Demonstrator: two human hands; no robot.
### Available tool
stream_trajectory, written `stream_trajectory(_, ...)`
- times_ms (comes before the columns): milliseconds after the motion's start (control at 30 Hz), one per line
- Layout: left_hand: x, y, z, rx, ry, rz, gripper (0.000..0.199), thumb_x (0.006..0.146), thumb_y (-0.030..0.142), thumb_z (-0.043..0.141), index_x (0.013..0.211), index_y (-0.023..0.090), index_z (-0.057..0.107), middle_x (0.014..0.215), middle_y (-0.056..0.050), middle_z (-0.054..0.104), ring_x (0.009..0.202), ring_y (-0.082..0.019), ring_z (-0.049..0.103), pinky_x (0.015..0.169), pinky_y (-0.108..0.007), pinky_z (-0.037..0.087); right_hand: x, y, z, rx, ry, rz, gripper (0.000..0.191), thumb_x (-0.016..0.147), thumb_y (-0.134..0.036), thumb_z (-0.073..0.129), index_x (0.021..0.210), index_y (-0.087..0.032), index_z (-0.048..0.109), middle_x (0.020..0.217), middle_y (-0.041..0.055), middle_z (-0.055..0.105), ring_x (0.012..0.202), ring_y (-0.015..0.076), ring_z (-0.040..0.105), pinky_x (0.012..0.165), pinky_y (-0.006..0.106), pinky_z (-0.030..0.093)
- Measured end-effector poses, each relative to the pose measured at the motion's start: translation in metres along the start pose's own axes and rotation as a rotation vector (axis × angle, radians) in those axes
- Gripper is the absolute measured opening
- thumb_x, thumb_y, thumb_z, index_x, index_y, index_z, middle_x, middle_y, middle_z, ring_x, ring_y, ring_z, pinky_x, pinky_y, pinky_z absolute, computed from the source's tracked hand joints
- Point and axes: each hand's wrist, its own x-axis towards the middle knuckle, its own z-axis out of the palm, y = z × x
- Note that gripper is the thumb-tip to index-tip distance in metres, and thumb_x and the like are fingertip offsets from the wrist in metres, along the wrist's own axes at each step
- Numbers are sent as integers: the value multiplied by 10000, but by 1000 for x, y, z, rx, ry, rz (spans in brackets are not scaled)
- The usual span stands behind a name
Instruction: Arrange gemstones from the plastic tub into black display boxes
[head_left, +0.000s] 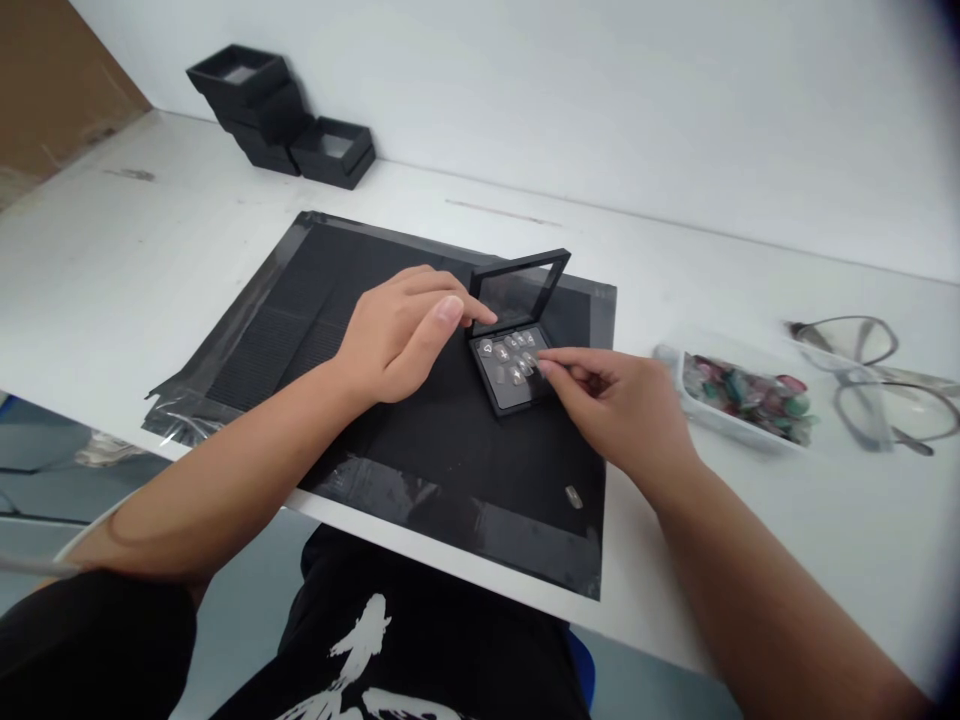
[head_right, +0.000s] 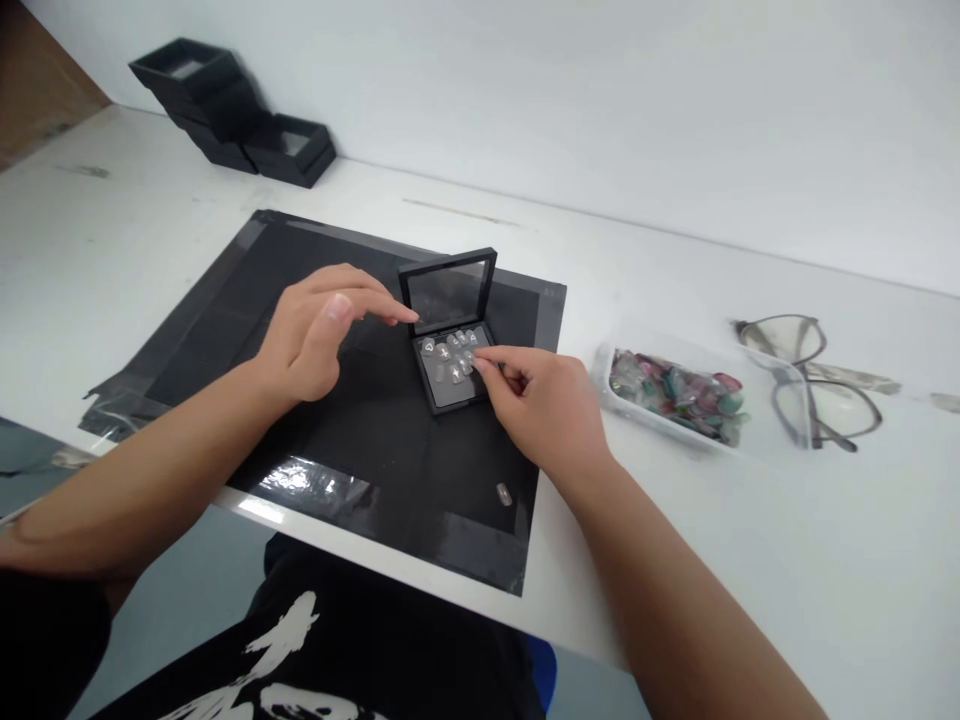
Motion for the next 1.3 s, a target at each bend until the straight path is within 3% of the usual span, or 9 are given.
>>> stream_trajectory(167,5,2,-3,100,57,60,357,1004,347,435,904,212,750,855,-48,744,792,-160,656,772,-338,504,-14,-13,-30,-175,196,-144,277,932,-412,554,966,-259,782,656,37,657,571,183,570,589,335,423)
stream_trajectory(300,5,11,3,127,-18,302,160,915,341,624,852,238,729,769,6,727,725,-132,638,700,-282,507,-38,15,-57,-402,393,-37,403,931,-479,551,1221,-235,686,769,99,656,713,288,627,646,414,437)
stream_trajectory(433,-6,30,17,128,-229,519,178,888,380,687,967,226,729,780,23,725,761,-132,642,642,-266,474,-68,72,-73,-646,287,-18,444,908,-499,575,1259,-243,661,997,184,682,998,432,627,719,490,453)
stream_trajectory(567,-14,41,25,106,-371,565,354,922,358,655,1237,197,640,755,35,691,712,-114,606,620,-253,452,-90,97,-80,-760,184,-161,281,938,-336,542,1150,-279,718,1036,173,721,979,403,659,734,480,481)
stream_trajectory(733,-14,43,28,165,-238,598,349,916,375,654,1229,220,638,840,36,736,787,-122,646,726,-266,499,-103,80,-73,-750,155,-447,237,918,-159,577,1067,-255,736,965,79,775,899,288,705,763,410,504)
stream_trajectory(833,-15,48,31,257,-136,696,330,932,418,618,1222,268,663,1075,42,760,1020,-150,670,892,-296,509,-113,68,-63,-728,194,-574,262,890,-132,628,1099,-262,718,937,48,779,862,255,705,779,393,516)
stream_trajectory(933,-17,53,35,311,-252,718,371,963,428,566,1292,268,631,1313,37,682,1251,-175,596,1051,-320,462,-124,59,-56,-697,189,-632,353,865,-113,662,1197,-232,666,968,66,774,898,266,698,811,406,522)
stream_trajectory(1167,-22,55,44,310,-327,743,288,990,335,534,1221,252,685,1336,38,670,1306,-173,574,1059,-325,480,-120,54,-87,-430,118,-465,577,951,-309,580,1503,-264,419,947,79,741,817,259,695,720,389,530)
stream_trajectory(1300,-18,55,43,253,-299,797,206,961,329,589,1102,279,731,1269,49,709,1187,-156,643,940,-300,524,-86,45,-107,-395,124,-310,311,949,-363,581,1244,-329,674,872,24,746,713,195,662,616,330,477)
